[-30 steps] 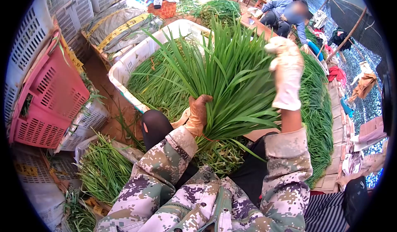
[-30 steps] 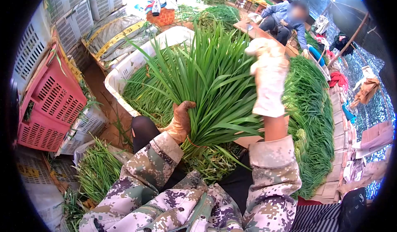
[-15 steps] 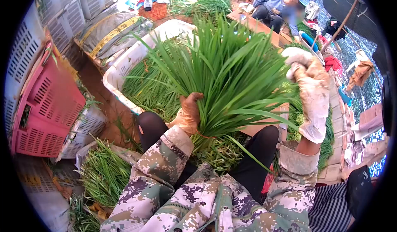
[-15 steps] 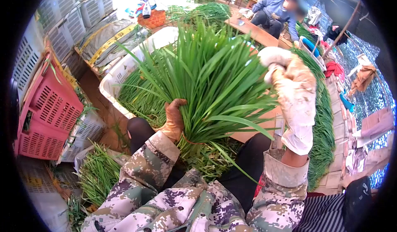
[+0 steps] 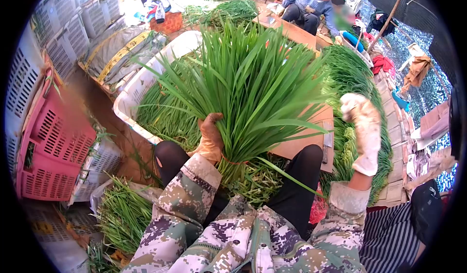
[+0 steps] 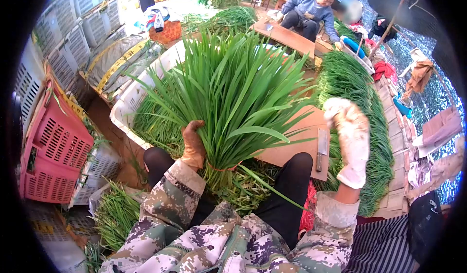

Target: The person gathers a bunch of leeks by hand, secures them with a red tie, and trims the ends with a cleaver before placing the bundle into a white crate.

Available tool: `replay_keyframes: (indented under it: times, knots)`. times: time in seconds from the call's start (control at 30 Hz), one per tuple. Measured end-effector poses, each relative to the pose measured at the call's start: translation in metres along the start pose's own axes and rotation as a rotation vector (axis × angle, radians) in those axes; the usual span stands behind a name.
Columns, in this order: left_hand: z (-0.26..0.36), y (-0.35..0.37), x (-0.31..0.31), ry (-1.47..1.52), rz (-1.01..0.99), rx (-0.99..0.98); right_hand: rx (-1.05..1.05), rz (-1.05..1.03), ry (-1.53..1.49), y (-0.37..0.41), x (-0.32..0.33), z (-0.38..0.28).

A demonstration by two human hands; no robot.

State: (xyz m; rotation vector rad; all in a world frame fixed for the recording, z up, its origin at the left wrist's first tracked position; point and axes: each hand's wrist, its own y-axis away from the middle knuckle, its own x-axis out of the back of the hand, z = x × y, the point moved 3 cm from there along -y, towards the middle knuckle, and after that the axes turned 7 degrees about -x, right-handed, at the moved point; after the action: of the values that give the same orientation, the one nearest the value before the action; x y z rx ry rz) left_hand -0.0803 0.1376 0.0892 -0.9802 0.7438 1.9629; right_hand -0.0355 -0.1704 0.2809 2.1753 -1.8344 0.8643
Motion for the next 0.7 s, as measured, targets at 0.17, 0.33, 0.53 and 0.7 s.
replay_keyframes:
  times: [0.17,0.33,0.53,0.7]
  knots:
    - [-0.021,-0.023,0.042,-0.121,0.149,-0.107,-0.389,-0.423,0.072,0.056,-0.039,0.108]
    - [-0.008,-0.013,0.019,-0.027,0.190,-0.128,-0.493,-0.928,0.312,0.098,-0.131,0.087]
    - [-0.007,-0.013,0.023,-0.062,0.132,-0.195,-0.142,-0.522,-0.158,0.078,-0.218,0.131]
    - [-0.023,-0.014,0.041,-0.326,0.010,-0.350,-0.288,-0.331,-0.391,0.058,-0.232,0.095]
